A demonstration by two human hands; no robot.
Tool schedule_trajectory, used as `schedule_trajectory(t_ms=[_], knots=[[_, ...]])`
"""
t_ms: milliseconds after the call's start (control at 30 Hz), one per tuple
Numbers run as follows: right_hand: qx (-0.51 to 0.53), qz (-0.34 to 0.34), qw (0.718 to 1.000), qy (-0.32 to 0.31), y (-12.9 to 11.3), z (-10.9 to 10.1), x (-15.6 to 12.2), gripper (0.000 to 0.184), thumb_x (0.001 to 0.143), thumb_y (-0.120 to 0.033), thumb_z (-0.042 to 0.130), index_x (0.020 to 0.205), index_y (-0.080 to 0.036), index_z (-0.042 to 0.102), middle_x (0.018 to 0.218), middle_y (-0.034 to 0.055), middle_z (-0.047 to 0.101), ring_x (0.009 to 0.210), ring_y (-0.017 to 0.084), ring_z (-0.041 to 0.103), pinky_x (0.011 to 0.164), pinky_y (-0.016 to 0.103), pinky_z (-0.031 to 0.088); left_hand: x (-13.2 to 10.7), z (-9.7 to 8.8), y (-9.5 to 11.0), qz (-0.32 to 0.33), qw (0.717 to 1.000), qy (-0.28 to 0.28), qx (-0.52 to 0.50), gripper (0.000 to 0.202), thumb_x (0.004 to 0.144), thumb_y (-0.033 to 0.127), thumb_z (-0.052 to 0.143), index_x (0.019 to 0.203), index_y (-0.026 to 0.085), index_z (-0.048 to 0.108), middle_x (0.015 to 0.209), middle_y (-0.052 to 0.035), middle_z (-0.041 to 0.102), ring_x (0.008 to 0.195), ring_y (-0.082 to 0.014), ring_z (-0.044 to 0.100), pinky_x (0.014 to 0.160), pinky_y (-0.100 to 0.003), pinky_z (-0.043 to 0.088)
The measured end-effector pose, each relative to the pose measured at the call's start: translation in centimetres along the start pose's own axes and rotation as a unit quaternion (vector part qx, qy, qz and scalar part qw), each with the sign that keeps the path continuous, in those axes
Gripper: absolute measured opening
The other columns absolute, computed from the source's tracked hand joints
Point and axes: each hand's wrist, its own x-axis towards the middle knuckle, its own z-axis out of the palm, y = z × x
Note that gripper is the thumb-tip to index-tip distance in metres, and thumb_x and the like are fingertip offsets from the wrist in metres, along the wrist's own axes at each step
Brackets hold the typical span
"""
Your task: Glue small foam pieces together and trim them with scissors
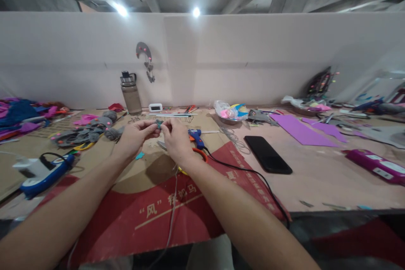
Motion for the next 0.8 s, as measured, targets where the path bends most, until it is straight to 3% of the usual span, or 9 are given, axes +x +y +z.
schedule_trajectory(t_ms=[300, 600, 800], knots=[[-0.055, -0.015, 0.998, 0.015, 0.22, -0.27, 0.10, 0.015, 0.083, -0.029, 0.046, 0.076, -0.018, 0.054, 0.075, 0.0025, 0.059, 0.071, 0.015, 0.052, 0.066, 0.027, 0.038, -0.20, 0.25, 0.37, -0.021, 0.999, -0.017, -0.025, 0.030, 0.062, 0.030, 0.073, 0.084, 0.011, 0.068, 0.072, -0.0051, 0.067, 0.062, -0.0116, 0.060, 0.072, -0.031, 0.051], [-0.107, -0.036, 0.993, 0.018, 0.09, -0.75, 0.02, 0.018, 0.086, -0.030, 0.043, 0.077, -0.019, 0.054, 0.078, 0.0027, 0.058, 0.073, 0.015, 0.051, 0.068, 0.027, 0.037, -0.55, 0.28, 0.50, 0.002, 0.998, -0.069, -0.010, 0.027, 0.066, 0.027, 0.070, 0.088, 0.013, 0.068, 0.077, -0.0049, 0.067, 0.065, -0.0107, 0.058, 0.071, -0.029, 0.050], [-0.117, -0.045, 0.992, 0.012, 0.00, -0.82, -0.04, 0.020, 0.086, -0.030, 0.043, 0.074, -0.019, 0.054, 0.076, 0.0028, 0.058, 0.072, 0.015, 0.051, 0.066, 0.026, 0.036, -0.56, 0.39, 0.64, -0.006, 0.999, -0.050, -0.011, 0.025, 0.066, 0.029, 0.069, 0.084, 0.011, 0.067, 0.071, -0.0043, 0.065, 0.062, -0.0110, 0.057, 0.069, -0.029, 0.050]])
